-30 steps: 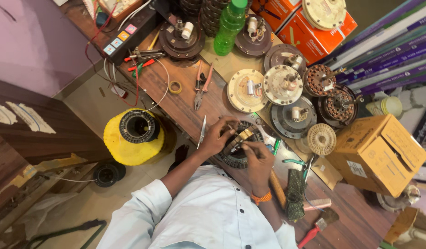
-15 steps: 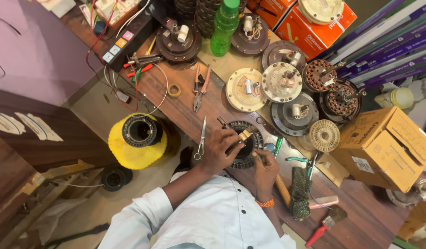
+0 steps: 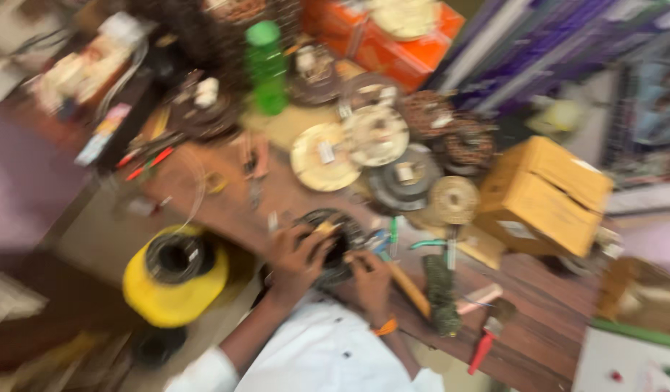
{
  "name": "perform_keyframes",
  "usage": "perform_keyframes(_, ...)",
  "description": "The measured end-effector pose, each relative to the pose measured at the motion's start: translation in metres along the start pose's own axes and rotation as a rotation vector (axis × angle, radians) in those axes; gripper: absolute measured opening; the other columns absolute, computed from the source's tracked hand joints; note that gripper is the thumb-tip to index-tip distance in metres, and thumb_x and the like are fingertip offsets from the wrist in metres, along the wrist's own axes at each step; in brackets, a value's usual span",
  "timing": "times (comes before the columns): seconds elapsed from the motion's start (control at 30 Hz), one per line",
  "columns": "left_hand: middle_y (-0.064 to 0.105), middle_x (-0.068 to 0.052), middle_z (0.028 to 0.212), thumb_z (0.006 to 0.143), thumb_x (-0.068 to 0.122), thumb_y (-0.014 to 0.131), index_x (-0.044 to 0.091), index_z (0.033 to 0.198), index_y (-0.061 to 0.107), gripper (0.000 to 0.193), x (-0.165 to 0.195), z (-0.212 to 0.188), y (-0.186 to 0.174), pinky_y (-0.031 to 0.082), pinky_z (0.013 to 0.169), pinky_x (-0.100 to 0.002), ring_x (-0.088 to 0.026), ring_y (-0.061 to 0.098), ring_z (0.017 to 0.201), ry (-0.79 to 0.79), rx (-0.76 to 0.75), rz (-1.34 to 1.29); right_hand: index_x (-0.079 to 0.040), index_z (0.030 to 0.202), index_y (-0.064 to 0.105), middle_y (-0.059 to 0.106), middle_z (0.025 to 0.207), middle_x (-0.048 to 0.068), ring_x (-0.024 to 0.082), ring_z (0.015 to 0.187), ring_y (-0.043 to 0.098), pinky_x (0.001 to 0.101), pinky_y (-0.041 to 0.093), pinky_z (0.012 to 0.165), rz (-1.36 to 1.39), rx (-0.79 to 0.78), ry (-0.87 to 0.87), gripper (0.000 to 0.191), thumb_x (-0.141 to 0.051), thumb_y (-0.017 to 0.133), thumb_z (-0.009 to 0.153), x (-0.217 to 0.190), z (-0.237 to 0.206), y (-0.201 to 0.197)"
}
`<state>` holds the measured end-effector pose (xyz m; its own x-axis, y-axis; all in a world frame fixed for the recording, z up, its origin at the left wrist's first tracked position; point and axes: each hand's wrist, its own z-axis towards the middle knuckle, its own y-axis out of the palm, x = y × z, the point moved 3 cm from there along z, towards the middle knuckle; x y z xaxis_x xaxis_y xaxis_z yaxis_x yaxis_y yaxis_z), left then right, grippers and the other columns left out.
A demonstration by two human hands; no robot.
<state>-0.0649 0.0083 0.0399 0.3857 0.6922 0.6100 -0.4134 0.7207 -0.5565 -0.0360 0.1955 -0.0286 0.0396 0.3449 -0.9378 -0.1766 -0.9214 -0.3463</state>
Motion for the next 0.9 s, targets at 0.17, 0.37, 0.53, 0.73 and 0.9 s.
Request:
perform_keyframes(0.17, 0.069, -0.005, 0.103, 0.077, 0.011, 0.084, 0.011, 0.098, 0.074, 0.023, 0.006, 0.02, -0.001, 0.051, 0.08, -0.043, -0.032, 0.059, 0.092, 0.032, 0.021, 0.049, 0.001, 0.093, 0.077, 0.078, 0.085, 0.007, 0.01, 0.074, 0.069, 0.025, 0.054, 0.068, 0.091, 0.009, 0.045, 0.009, -0.005, 0.073, 0.087, -0.01, 0.014, -0.002)
perform_keyframes(0.37, 0.072, -0.007, 0.1, 0.081, 0.012, 0.08, 0.008, 0.097, 0.078, 0.016, -0.002, 0.033, -0.005, 0.052, 0.079, -0.038, -0.03, 0.062, 0.089, -0.058, -0.054, -0.078, 0.0, 0.094, 0.08, 0.069, 0.071, 0.014, 0.017, 0.062, 0.051, 0.0318, 0.042, 0.059, -0.085, -0.019, 0.214, 0.012, -0.01, 0.08, 0.088, -0.013, 0.024, -0.001)
perform_keyframes(0.53, 0.07, -0.011, 0.101, 0.089, 0.012, 0.072, 0.002, 0.105, 0.074, 0.019, -0.046, 0.03, 0.007, 0.054, 0.085, -0.034, -0.024, 0.068, 0.094, -0.328, -0.416, -0.559, 0.001, 0.091, 0.075, 0.079, 0.088, 0.006, 0.011, 0.082, 0.072, 0.028, 0.057, 0.077, 0.057, -0.029, 0.027, 0.009, -0.007, 0.07, 0.091, -0.007, 0.02, -0.003)
perform_keyframes(0.73, 0.07, -0.008, 0.108, 0.095, 0.015, 0.072, 0.0, 0.11, 0.073, 0.021, -0.066, 0.025, 0.029, 0.052, 0.094, -0.032, -0.018, 0.065, 0.104, -0.448, -0.469, -0.799, 0.001, 0.099, 0.075, 0.078, 0.09, 0.009, 0.011, 0.081, 0.068, 0.0261, 0.054, 0.073, 0.114, -0.03, 0.111, 0.01, -0.004, 0.074, 0.091, 0.005, 0.027, -0.002)
perform_keyframes(0.9, 0.074, -0.005, 0.098, 0.094, 0.016, 0.073, 0.003, 0.106, 0.074, 0.017, -0.061, 0.016, 0.048, 0.054, 0.081, -0.026, -0.012, 0.066, 0.09, -0.796, -0.399, -0.917, 0.001, 0.101, 0.075, 0.077, 0.089, 0.008, 0.009, 0.077, 0.068, 0.0236, 0.052, 0.069, 0.01, -0.038, 0.056, 0.011, -0.004, 0.074, 0.091, 0.003, 0.03, -0.004)
